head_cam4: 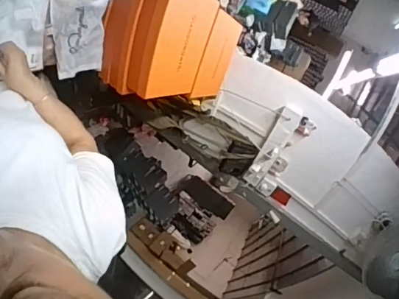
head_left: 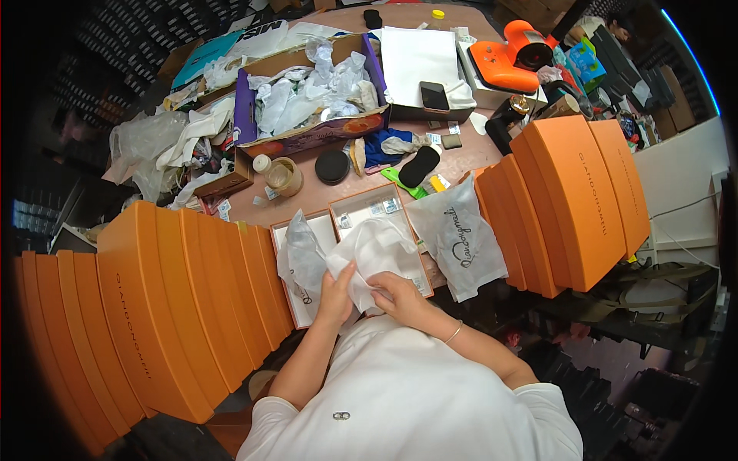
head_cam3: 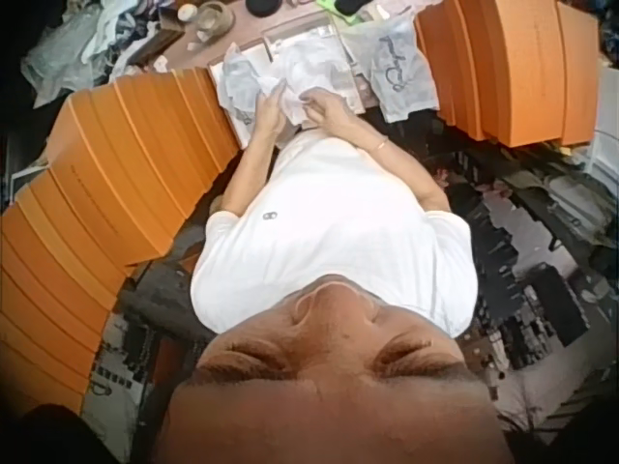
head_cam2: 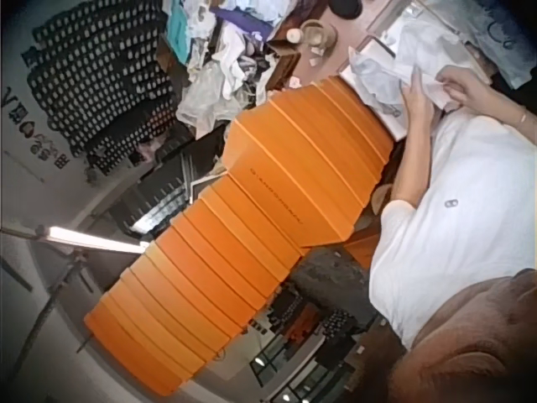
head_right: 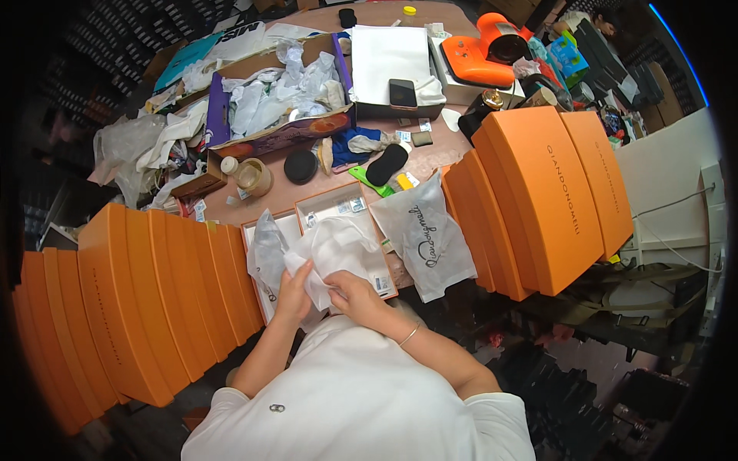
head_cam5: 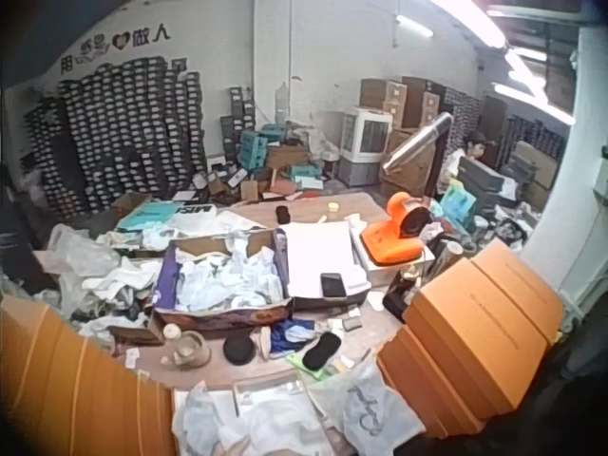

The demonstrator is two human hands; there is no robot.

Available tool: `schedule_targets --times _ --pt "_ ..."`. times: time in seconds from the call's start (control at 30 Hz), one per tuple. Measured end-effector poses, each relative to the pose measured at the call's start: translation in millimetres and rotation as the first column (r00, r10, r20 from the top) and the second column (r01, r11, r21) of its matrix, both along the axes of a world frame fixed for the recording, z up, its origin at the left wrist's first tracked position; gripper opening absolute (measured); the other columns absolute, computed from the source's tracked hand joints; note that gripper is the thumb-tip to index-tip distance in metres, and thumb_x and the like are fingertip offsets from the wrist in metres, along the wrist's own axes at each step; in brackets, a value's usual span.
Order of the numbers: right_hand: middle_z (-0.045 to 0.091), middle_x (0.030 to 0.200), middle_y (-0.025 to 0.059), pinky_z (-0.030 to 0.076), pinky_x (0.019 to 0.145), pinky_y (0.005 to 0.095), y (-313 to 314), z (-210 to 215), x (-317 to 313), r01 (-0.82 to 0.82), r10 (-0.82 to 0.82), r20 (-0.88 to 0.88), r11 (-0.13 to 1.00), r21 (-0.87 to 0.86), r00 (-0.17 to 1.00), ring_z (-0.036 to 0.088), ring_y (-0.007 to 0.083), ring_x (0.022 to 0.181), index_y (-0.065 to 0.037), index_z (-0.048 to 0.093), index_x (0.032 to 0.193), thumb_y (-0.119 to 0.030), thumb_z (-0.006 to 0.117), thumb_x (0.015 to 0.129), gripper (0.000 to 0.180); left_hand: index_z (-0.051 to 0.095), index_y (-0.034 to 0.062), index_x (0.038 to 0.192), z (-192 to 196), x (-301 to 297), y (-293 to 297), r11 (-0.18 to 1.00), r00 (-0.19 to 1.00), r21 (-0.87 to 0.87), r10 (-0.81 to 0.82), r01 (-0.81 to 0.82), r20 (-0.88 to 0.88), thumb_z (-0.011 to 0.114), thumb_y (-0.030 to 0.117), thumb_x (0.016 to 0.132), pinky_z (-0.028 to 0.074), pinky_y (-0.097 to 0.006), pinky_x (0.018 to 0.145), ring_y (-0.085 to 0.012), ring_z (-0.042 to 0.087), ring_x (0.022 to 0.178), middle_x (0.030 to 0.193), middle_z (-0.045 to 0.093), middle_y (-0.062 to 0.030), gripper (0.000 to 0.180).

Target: Inspecting, brushing, and packing women's high-heeled shoes into boxes for shipping.

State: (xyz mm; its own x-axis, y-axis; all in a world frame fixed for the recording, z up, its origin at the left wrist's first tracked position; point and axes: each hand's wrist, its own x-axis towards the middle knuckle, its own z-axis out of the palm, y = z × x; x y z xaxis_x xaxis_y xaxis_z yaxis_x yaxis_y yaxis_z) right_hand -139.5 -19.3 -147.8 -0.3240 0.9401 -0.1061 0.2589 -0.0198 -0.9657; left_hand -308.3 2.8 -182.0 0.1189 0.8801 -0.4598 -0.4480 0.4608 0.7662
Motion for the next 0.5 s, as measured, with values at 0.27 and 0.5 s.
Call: schedule_targets --times 0.27,0.5 --pt "0.047 0.133 0.015 0.045 0.094 0.0352 -1.9 -1.9 30.5 0.058 -0.057 0.141 0.998 0.001 0.988 0.052 0.0257 0.116 -0.006 0.034 0.141 -0.03 0.079 0.076 0.083 0.05 -0.0002 0.125 23.9 -32.6 13.1 0.975 0.976 -0.146 0.187 -0.169 0.116 0.061 0.015 0.091 0.047 -0.033 0.093 -0.019 0.058 0.107 0.117 0.059 -0.0092 0.038" --pt "0.061 0.116 0.0109 0.045 0.092 0.0321 43.7 -34.6 13.8 -0.254 0.221 -0.134 0.909 -0.33 0.966 0.057 0.0196 0.106 0.002 0.046 0.133 -0.032 0.076 0.08 0.07 0.051 -0.0008 0.122 32.3 -38.5 3.5 0.997 0.997 0.003 0.072 -0.072 -0.04 0.062 0.018 0.09 0.05 -0.033 0.087 -0.019 0.06 0.102 0.114 0.06 -0.0092 0.038"
